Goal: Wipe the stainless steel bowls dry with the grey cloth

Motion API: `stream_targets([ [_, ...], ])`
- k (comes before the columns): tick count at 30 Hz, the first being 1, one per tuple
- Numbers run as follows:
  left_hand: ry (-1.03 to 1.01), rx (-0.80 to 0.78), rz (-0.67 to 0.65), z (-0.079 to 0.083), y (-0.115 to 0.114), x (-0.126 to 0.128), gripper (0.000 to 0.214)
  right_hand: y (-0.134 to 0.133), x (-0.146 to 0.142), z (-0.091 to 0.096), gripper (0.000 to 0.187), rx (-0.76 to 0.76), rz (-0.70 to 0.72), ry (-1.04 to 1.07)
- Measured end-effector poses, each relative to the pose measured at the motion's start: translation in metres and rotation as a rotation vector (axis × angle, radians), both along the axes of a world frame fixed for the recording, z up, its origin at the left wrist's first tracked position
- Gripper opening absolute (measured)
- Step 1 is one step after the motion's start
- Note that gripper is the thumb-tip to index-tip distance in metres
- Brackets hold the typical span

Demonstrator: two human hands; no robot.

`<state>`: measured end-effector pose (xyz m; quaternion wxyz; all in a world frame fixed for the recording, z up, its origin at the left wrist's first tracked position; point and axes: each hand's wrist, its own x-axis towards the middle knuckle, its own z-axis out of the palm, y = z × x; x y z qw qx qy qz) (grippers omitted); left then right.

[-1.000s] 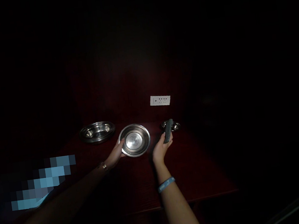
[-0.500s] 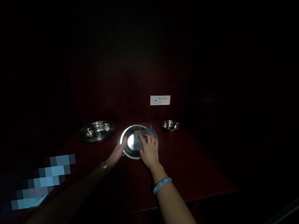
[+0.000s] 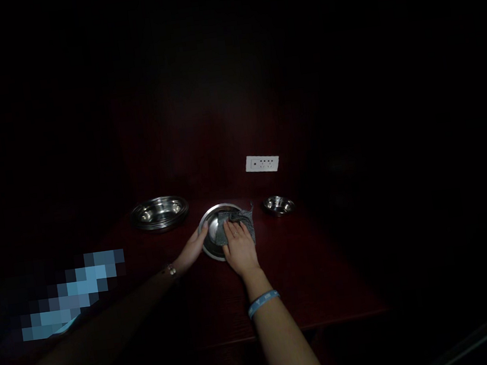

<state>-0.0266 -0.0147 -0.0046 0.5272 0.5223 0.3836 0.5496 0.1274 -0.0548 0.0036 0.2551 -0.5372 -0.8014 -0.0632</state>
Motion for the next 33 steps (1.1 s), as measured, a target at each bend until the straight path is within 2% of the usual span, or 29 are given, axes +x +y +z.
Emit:
stream_targets([
  [6, 0.005, -0.019, 0.001, -0.001, 0.002, 0.000, 0.042, 0.000, -0.004, 0.001, 0.064, -0.050, 0.114, 0.017],
  [13, 0.047, 0.020, 0.034, -0.004, 0.004, -0.002, 0.045, -0.009, -0.011, 0.012, 0.050, -0.151, 0.205, 0.086],
  [19, 0.047, 0.032, 0.058, -0.007, 0.004, -0.003, 0.049, -0.020, -0.015, 0.025, 0.032, -0.243, -0.062, 0.020],
  [22, 0.043, 0.028, 0.064, -0.007, 0.004, -0.002, 0.051, -0.021, -0.016, 0.029, 0.033, -0.237, -0.149, -0.047],
  [27, 0.046, 0.054, 0.053, -0.006, 0.004, -0.001, 0.047, -0.020, -0.016, 0.031, 0.040, -0.190, -0.242, -0.084],
  [33, 0.068, 0.056, 0.046, -0.006, 0.005, -0.001, 0.049, -0.015, -0.011, 0.025, 0.036, -0.082, -0.237, -0.068],
])
